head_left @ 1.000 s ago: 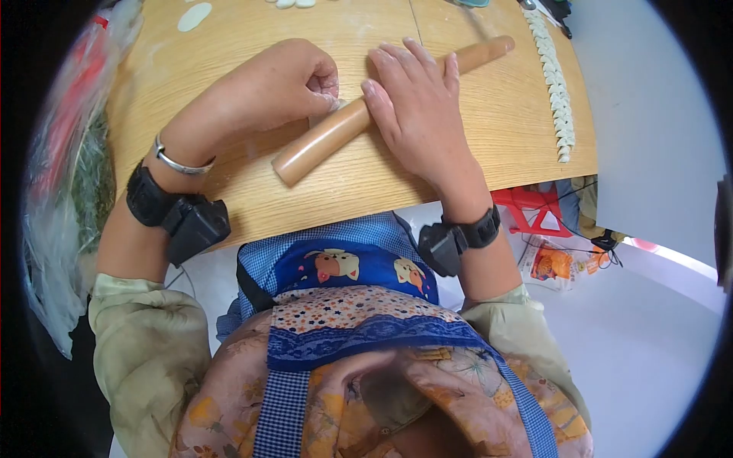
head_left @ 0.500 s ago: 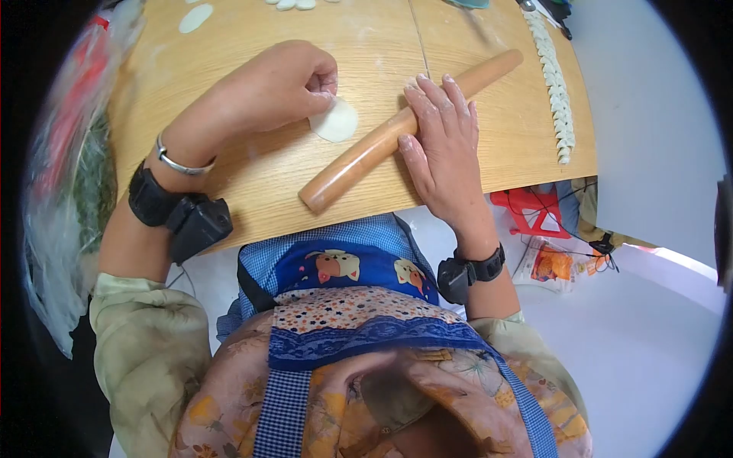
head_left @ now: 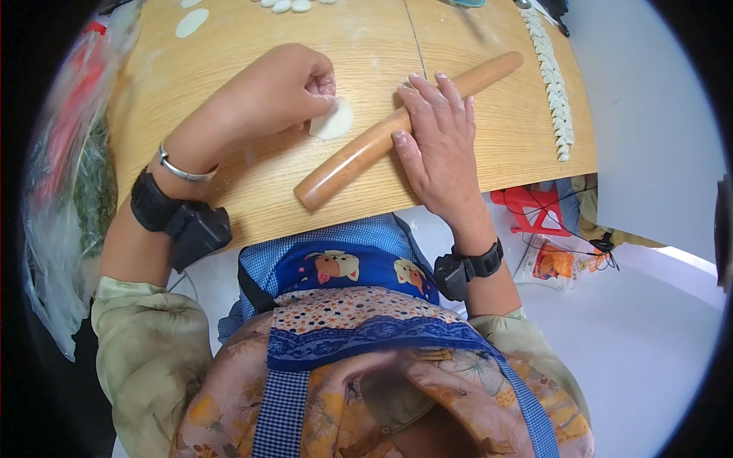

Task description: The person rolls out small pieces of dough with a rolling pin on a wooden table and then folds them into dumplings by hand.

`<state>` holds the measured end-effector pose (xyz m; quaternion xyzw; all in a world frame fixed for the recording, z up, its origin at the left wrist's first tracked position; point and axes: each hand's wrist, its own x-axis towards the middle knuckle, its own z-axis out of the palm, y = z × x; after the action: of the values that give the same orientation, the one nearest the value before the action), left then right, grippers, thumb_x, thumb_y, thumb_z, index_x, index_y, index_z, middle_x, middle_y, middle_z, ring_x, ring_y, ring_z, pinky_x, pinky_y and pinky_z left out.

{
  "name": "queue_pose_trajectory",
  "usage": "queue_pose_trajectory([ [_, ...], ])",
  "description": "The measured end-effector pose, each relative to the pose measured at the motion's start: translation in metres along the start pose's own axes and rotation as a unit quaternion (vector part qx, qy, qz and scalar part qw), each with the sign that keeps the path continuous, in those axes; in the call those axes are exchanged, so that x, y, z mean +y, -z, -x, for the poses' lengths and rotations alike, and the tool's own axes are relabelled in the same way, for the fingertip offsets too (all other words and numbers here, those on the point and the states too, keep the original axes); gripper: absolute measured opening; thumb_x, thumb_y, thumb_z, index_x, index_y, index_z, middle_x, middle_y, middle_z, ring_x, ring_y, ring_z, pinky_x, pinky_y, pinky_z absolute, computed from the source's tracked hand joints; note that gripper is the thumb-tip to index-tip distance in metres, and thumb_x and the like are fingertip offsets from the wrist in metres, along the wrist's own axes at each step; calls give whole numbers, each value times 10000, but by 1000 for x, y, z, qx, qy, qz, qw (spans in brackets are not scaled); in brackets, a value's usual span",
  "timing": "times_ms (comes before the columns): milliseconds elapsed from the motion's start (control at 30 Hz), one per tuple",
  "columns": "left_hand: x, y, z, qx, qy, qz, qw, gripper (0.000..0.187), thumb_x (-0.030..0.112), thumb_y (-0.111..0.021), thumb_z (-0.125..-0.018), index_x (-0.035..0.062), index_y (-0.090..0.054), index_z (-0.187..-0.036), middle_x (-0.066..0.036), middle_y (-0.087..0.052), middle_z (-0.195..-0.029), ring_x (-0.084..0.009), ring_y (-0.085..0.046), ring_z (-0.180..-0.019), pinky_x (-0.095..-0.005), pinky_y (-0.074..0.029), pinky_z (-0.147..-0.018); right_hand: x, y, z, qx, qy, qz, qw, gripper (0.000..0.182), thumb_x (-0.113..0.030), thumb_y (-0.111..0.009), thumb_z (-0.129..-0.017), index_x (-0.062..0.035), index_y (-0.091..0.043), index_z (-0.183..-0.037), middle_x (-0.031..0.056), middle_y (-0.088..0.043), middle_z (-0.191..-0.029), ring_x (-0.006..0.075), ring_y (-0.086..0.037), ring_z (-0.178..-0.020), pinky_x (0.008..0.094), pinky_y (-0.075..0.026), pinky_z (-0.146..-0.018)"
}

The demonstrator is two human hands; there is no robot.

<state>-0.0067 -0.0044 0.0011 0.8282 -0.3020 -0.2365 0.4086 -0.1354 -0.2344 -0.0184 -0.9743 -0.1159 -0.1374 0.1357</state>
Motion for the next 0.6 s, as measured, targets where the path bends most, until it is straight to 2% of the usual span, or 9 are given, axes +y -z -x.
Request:
queue_pose_trajectory([
  [100,3,4,1,-19,52,66,996,167,120,-682,-887,-29,-639,-826,-12,-591,-661,-90,-550,-625,-279,-446,-570,-5,-4,-12,4,3,20,1000,486,-372,-534,-1015,-50,-569,-1378,147,-506,-1496,396,-346,-1479,659,-171,-1207],
  [167,-3,5,-1,-4,3,-5,1000,175,124,-685,-884,-36,-637,-833,-17,-588,-663,-90,-542,-628,-282,-451,-575,-8,-7,-25,8,9,38,999,460,-368,-522,-1022,-52,-585,-1350,148,-545,-1458,390,-387,-1458,683,-176,-1194],
  [267,-12,4,-4,22,-42,-31,998,176,121,-685,-879,-46,-637,-849,-24,-586,-667,-91,-533,-631,-283,-454,-581,-8,-18,-46,38,33,38,998,443,-367,-503,-1029,-51,-607,-1321,152,-585,-1414,393,-431,-1427,702,-200,-1176],
  [400,-9,7,-2,8,-28,-19,999,174,117,-682,-874,-51,-641,-859,-34,-597,-677,-95,-535,-637,-286,-461,-589,-10,-29,-74,36,43,48,997,440,-374,-492,-1032,-59,-625,-1308,153,-603,-1389,390,-453,-1412,708,-226,-1163],
  [467,-10,6,-2,33,-29,-17,999,170,114,-678,-879,-51,-643,-855,-39,-599,-685,-99,-536,-643,-288,-464,-592,-11,-34,-82,42,54,60,996,434,-378,-485,-1032,-67,-639,-1295,153,-602,-1385,388,-455,-1411,710,-242,-1156],
  [600,-13,6,-2,30,-56,-3,998,175,116,-678,-888,-51,-640,-851,-45,-604,-692,-105,-549,-649,-290,-468,-597,-12,-24,-70,24,42,53,997,418,-368,-496,-1031,-76,-632,-1298,148,-599,-1395,391,-450,-1415,698,-224,-1172],
])
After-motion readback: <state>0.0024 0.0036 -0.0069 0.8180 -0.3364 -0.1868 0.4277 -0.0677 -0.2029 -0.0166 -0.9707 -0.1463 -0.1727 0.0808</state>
